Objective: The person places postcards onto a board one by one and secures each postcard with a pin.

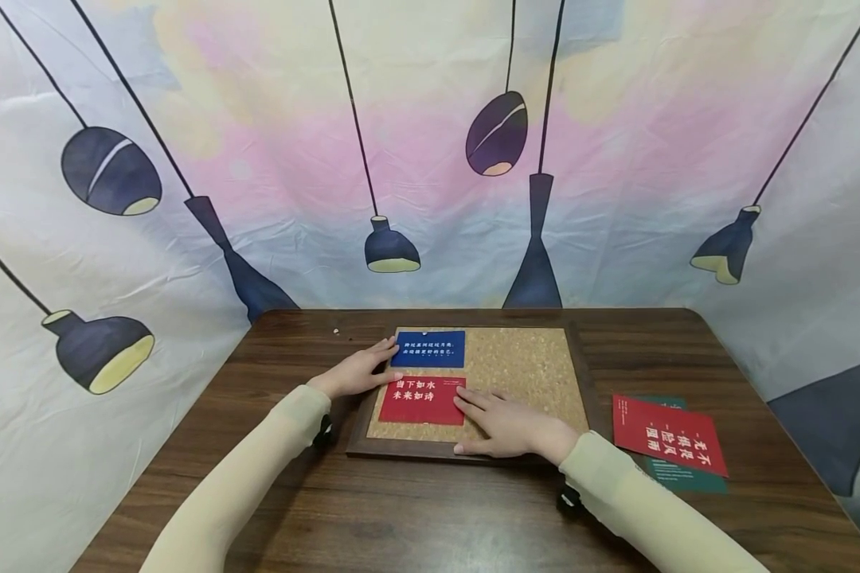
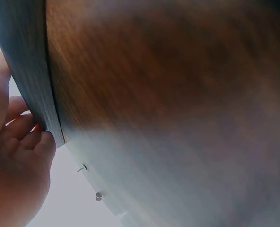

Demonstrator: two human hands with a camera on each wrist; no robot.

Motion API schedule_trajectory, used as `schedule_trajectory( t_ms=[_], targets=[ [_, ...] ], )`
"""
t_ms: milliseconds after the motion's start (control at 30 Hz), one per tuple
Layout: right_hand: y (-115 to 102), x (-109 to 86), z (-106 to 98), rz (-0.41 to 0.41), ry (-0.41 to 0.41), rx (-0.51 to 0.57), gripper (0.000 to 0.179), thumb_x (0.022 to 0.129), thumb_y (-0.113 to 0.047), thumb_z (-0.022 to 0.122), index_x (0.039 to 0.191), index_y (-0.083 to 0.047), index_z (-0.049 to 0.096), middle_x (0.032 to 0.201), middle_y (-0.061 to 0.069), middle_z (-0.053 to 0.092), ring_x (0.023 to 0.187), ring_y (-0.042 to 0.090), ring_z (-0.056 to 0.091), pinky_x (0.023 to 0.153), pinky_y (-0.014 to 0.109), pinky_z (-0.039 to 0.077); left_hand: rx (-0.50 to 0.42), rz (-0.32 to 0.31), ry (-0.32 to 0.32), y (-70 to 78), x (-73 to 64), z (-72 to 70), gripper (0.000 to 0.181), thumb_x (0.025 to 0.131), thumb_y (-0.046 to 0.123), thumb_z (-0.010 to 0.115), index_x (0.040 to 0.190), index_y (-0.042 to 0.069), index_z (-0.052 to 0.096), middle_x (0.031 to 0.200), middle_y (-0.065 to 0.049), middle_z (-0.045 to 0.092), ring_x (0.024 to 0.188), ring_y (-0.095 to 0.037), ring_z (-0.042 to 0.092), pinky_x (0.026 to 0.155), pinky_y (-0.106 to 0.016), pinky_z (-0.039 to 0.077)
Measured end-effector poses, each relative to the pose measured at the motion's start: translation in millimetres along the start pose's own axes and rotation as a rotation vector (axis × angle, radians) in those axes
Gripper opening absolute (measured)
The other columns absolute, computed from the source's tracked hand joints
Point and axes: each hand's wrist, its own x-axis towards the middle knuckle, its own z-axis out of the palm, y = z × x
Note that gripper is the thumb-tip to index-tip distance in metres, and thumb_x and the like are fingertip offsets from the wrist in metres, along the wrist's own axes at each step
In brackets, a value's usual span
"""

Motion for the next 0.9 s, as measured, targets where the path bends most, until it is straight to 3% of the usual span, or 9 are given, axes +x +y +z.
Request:
schedule_trajectory(
  t_ms=[600,900],
  targets=[
    [2.0,2.8,-0.8,0.029,-0.023,0.059,0.088,0.092,-0.068,0.056,0.158,-0.014,0.036,0.164,0.006,0.028,0.148,0.032,0.03,0.118,0.056,0.023,-0.032,-0.005,-0.012,3.8,2.6,-6.6,0.078,0.098,0.048,0.062,0.157,0.006,0.034,0.166,-0.012,0.022,0.152,-0.031,0.022,0.118,-0.05,0.029],
    [2.5,4.4,1.0,0.046,-0.027,0.092,0.087,0.091,-0.067,0.058,0.158,-0.016,0.036,0.164,0.004,0.029,0.148,0.03,0.03,0.118,0.055,0.024,-0.07,0.011,0.008,-2.6,1.3,-9.5,0.077,0.098,0.047,0.063,0.157,0.007,0.035,0.164,-0.014,0.026,0.15,-0.03,0.026,0.117,-0.049,0.031]
  ],
)
